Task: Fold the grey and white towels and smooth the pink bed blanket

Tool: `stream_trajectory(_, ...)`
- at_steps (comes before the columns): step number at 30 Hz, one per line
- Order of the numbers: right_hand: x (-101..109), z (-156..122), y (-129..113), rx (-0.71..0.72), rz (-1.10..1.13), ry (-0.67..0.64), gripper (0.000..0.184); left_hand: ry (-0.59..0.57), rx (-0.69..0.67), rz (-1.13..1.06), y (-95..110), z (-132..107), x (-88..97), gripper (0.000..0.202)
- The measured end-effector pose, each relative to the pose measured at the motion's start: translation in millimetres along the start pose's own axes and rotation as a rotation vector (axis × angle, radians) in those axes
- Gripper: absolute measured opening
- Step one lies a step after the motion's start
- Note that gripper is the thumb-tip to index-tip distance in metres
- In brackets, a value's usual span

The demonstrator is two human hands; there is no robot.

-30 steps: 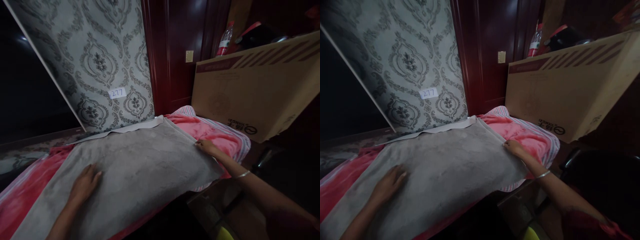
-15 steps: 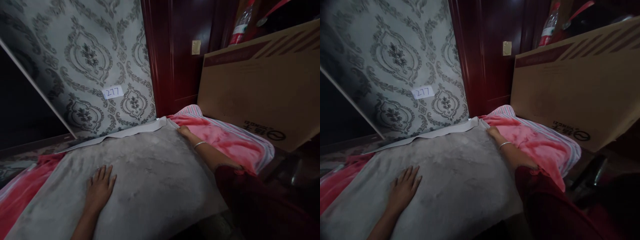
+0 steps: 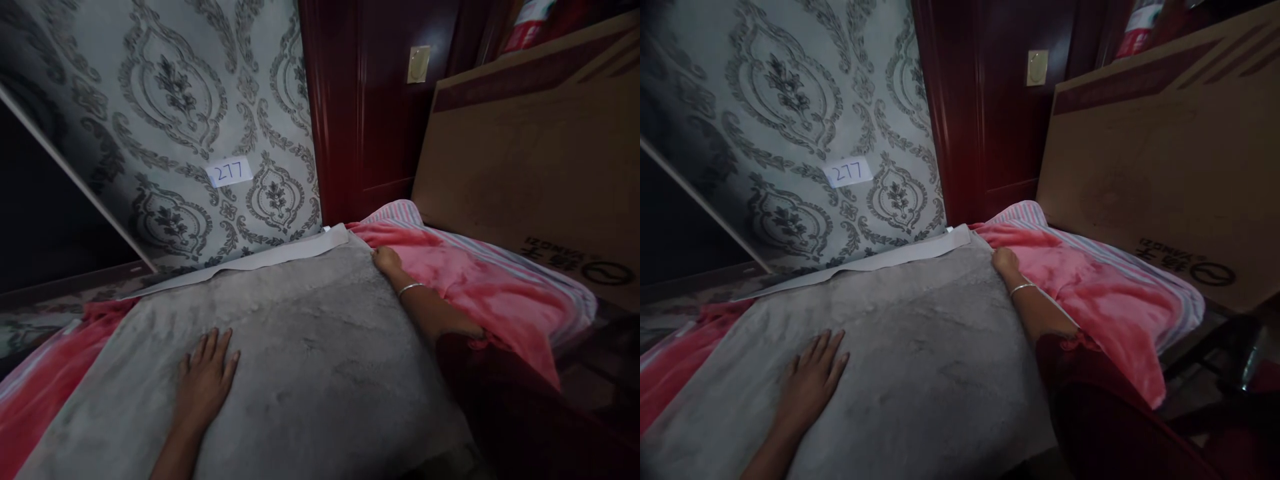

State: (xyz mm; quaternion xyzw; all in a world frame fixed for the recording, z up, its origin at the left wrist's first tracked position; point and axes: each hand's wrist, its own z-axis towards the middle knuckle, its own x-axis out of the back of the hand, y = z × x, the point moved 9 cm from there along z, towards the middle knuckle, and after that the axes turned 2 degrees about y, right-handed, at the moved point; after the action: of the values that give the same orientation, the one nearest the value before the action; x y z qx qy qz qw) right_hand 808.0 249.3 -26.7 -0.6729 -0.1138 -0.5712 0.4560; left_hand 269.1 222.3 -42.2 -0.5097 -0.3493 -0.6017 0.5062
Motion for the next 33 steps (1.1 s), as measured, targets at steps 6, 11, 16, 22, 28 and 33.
stream_trajectory(6,28,-25,12,0.086,0.009,-0.006,0.047,-0.032,0.014,0.018,8,-1,8.9,0.06)
stream_trajectory(11,40,-83,60,0.113,-0.035,-0.031,0.038,-0.031,0.021,0.006,11,-2,14.8,0.059)
stream_trajectory(16,45,-125,95,0.099,-0.064,-0.019,0.031,-0.026,0.007,-0.014,16,-1,20.3,0.06)
stream_trajectory(22,54,-140,106,0.036,-0.064,0.019,0.03,-0.111,-0.015,-0.065,17,-7,26.3,0.062)
stream_trajectory(28,67,-161,114,0.052,-0.007,-0.042,0.034,-0.134,0.066,0.001,-65,-82,31.5,0.06)
stream_trajectory(33,67,-170,143,0.007,0.097,-0.155,0.042,-0.044,0.341,0.014,-163,-166,50.3,0.058)
